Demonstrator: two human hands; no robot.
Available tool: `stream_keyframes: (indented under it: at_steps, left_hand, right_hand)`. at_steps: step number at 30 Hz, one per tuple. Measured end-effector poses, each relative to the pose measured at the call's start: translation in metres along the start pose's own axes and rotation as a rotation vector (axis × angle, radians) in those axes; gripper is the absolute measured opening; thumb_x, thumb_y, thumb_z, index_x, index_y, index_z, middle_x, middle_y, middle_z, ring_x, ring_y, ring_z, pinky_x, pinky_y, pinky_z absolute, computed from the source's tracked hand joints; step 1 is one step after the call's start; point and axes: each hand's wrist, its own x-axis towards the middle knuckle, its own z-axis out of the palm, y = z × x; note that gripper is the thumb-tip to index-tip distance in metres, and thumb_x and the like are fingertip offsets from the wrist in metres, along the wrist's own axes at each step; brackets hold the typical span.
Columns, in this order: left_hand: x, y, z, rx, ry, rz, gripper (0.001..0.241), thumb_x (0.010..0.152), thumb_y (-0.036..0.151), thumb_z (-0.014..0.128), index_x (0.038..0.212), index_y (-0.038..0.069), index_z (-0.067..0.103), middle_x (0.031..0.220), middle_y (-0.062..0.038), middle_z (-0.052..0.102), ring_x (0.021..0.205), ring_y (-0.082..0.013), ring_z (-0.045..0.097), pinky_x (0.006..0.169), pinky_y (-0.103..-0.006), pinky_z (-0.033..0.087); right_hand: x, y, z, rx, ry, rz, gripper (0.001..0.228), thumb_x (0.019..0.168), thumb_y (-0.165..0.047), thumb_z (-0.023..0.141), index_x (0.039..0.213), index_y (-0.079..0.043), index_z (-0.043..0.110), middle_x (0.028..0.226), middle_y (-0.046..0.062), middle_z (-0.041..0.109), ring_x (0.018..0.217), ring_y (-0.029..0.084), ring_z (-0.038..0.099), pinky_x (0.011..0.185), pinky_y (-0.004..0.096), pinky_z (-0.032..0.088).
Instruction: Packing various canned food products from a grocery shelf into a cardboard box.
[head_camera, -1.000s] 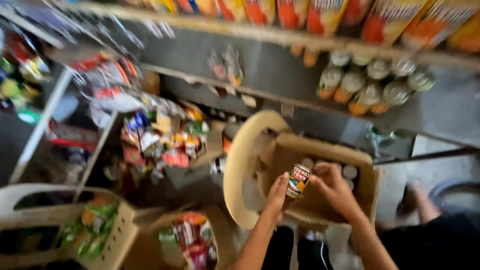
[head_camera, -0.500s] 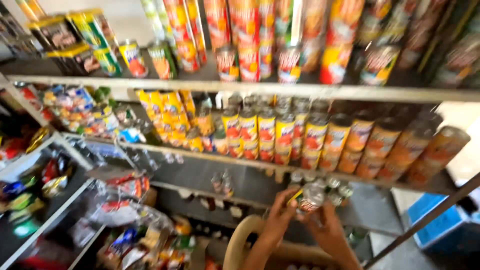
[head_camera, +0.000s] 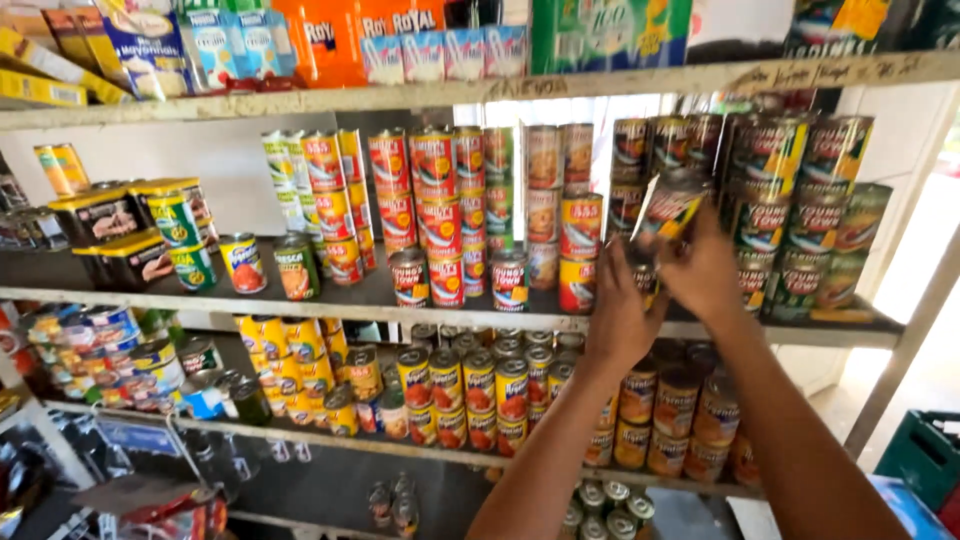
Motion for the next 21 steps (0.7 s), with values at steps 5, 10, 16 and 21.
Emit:
stream_keyframes:
  at_steps: [5, 10, 16, 21]
  left_hand:
    - [0.006, -0.01, 0.008, -0.039, -0.024, -0.159, 0.096, 0.093, 0.02, 0.068, 0.161, -0.01, 0.007, 0.156, -0.037, 0.035, 0.126, -0.0532, 0.052, 0.096, -0.0536, 0.052]
    - [0.005, -0.021, 0.014, 0.051, -0.048, -0.165, 0.099, 0.09, 0.024, 0.069, 0.16, -0.009, 0.007, 0.139, -0.034, 0.054, 0.102, -0.0493, 0.066, 0.074, -0.0549, 0.058]
    - [0.004, -0.026, 0.018, 0.166, -0.05, -0.167, 0.09, 0.089, 0.028, 0.072, 0.159, -0.002, 0.023, 0.136, -0.025, 0.061, 0.092, -0.0456, 0.07, 0.073, -0.0548, 0.058]
    - [0.012, -0.027, 0.021, 0.17, -0.105, -0.248, 0.084, 0.087, 0.031, 0.074, 0.155, 0.003, 0.033, 0.131, -0.025, 0.059, 0.093, -0.0469, 0.07, 0.076, -0.0547, 0.058]
  right_hand:
    - [0.001, 0.024, 0.026, 0.053, -0.046, -0.102, 0.069, 0.091, -0.025, 0.074, 0.146, 0.001, 0.041, 0.113, 0.028, 0.069, 0.101, 0.043, 0.069, 0.083, 0.048, 0.056]
    - [0.0, 0.047, 0.029, 0.162, -0.124, -0.066, 0.067, 0.094, -0.027, 0.071, 0.148, -0.001, 0.042, 0.12, 0.025, 0.07, 0.108, 0.038, 0.071, 0.088, 0.045, 0.054]
    - [-0.011, 0.052, 0.023, 0.227, -0.242, 0.186, 0.058, 0.098, -0.029, 0.068, 0.146, -0.003, 0.047, 0.117, 0.019, 0.073, 0.099, 0.032, 0.073, 0.086, 0.039, 0.055]
    - [-0.039, 0.049, 0.001, 0.263, -0.239, -0.098, 0.058, 0.094, -0.016, 0.066, 0.145, 0.001, 0.045, 0.117, 0.02, 0.072, 0.103, 0.029, 0.072, 0.088, 0.039, 0.055]
